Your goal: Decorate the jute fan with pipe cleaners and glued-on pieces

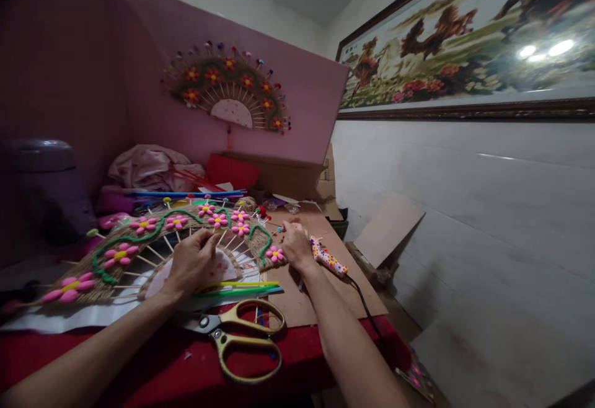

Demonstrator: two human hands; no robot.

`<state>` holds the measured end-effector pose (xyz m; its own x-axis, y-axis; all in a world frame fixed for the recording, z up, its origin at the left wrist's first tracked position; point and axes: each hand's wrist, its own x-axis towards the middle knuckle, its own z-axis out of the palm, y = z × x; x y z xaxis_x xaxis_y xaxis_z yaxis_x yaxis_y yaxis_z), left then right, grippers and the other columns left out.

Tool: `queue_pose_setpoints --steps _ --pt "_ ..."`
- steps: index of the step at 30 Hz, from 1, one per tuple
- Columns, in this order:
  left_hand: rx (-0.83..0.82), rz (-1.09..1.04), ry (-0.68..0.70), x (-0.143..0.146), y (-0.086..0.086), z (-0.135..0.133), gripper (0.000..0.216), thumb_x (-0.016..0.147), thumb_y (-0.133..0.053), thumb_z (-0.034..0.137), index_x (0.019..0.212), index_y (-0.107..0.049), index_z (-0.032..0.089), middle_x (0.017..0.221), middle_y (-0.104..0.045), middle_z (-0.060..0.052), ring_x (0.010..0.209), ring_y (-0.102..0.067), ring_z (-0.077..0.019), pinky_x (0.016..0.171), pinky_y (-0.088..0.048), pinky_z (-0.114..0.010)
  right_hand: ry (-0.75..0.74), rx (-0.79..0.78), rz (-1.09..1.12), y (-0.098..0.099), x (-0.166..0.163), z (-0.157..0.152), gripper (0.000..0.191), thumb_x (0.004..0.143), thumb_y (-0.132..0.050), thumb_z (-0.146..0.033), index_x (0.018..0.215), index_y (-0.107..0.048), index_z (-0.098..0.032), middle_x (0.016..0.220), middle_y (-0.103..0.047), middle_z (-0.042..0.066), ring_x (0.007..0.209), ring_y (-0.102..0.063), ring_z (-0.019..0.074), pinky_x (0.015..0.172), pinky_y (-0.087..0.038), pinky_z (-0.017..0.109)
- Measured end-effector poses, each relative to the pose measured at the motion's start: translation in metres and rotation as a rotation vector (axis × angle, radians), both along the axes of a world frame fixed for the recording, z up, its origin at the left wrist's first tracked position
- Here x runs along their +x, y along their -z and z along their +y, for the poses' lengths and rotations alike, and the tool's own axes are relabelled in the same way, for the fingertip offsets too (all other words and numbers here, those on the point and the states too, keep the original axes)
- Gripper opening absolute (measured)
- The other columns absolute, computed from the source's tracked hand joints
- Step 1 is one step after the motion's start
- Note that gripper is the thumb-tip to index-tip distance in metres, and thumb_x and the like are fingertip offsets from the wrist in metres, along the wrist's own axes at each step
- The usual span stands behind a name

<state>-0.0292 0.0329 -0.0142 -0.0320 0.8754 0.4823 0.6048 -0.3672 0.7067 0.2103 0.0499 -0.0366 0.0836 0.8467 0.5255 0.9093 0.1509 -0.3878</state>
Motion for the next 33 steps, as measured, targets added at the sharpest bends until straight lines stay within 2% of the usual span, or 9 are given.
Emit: queue_pose_setpoints --steps 26,33 --pt "0.018 0.007 -0.001 0.0002 0.0013 0.0007 0.026 0.08 -0.046 0.035 0.061 -0.055 0.02 0.06 -0.06 0.0 0.058 -0.054 -0.0145 0.055 -0.033 -0.025 -0.016 0.013 0.0 -0.0008 -0.0008 0.0004 0.043 0.08 -0.037 -0.01 0.118 -0.056 -0.013 0.108 -0.062 0.011 0.103 -0.051 0.0203 0.089 -0.035 0.028" --pt "0.019 0.015 -0.004 0.0004 0.0025 0.0022 0.024 0.08 -0.046 0.035 0.065 -0.057 0.019 0.063 -0.061 -0.001 0.059 -0.054 -0.0144 0.057 -0.033 -0.025 -0.014 0.0 -0.004 -0.0026 -0.0022 -0.0013 0.043 0.079 -0.038 -0.009 0.117 -0.057 -0.016 0.107 -0.063 0.008 0.101 -0.051 0.0197 0.087 -0.035 0.028"
